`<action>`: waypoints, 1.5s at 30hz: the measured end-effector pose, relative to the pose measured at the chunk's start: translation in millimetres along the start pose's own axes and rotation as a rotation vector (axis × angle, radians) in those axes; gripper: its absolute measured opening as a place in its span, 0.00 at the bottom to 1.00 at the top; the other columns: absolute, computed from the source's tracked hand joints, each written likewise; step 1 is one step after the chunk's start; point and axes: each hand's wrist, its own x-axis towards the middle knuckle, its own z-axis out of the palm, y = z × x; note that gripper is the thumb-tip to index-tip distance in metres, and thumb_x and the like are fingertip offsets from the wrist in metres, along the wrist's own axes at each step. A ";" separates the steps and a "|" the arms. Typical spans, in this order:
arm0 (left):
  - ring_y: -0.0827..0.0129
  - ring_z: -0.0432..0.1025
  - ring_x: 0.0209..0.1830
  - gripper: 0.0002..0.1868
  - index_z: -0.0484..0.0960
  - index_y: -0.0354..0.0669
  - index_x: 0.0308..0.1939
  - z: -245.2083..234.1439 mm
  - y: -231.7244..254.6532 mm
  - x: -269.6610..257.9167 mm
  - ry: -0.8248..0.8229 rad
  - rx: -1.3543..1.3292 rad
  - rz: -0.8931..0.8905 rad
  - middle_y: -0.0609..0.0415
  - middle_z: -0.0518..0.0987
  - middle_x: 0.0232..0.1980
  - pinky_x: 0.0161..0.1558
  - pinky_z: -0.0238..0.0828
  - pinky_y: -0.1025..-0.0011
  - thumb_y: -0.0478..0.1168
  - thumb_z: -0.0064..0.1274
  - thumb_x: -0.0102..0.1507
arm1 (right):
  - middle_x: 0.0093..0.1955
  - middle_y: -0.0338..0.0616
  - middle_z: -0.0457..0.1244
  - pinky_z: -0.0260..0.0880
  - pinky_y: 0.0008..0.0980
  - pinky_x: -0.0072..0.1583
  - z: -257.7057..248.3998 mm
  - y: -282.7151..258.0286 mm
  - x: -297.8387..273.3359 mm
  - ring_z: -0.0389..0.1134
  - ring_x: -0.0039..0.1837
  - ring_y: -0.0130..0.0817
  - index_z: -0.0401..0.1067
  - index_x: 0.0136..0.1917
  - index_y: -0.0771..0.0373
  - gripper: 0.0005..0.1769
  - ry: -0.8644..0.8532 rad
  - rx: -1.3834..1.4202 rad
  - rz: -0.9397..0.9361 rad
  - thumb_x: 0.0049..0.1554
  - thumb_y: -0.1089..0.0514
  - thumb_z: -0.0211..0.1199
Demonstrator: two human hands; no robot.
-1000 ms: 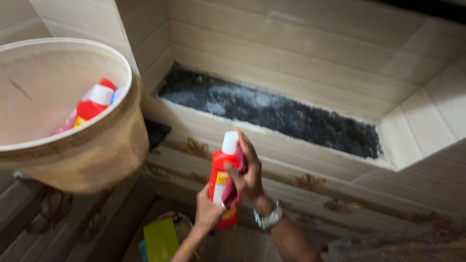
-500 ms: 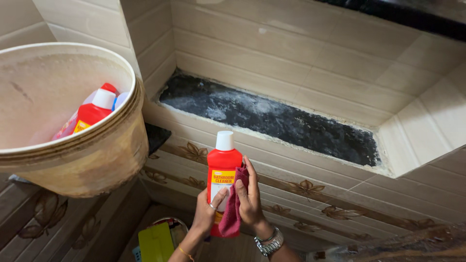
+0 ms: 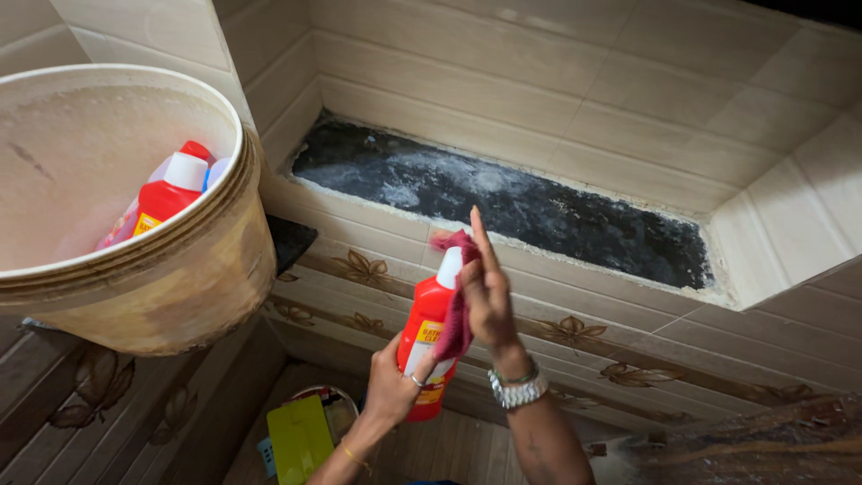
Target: The person wipes a blue Softouch bottle with a pink cloth, places it on a bathroom shelf, then wipes a red bathroom cleaner bottle and places it on the same shelf. The person repeats the wiping and placement with another red bottle. The task involves cleaning and organizing bathroom supplies on a shelf.
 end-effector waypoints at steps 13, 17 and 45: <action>0.75 0.81 0.40 0.20 0.83 0.32 0.49 -11.3 -19.7 3.9 -0.371 -0.202 -0.207 0.51 0.88 0.43 0.44 0.80 0.72 0.44 0.65 0.59 | 0.51 0.47 0.67 0.65 0.52 0.76 -24.9 4.2 -3.2 0.70 0.59 0.40 0.66 0.64 0.63 0.31 -0.342 0.628 0.266 0.53 0.54 0.76; 0.75 0.80 0.40 0.20 0.82 0.31 0.49 -11.1 -28.2 -3.0 -0.454 -0.222 -0.286 0.51 0.87 0.43 0.44 0.79 0.72 0.44 0.65 0.60 | 0.49 0.46 0.66 0.63 0.57 0.77 -30.4 18.2 -7.0 0.70 0.60 0.44 0.66 0.58 0.62 0.24 -0.412 0.704 0.251 0.54 0.58 0.74; 0.75 0.78 0.34 0.25 0.83 0.31 0.46 -4.4 -17.4 17.9 -0.043 -0.112 -0.142 0.50 0.86 0.37 0.36 0.78 0.72 0.54 0.47 0.69 | 0.82 0.62 0.47 0.61 0.46 0.76 14.8 -20.7 10.1 0.59 0.78 0.57 0.64 0.75 0.66 0.33 -0.122 -0.580 -0.322 0.65 0.43 0.52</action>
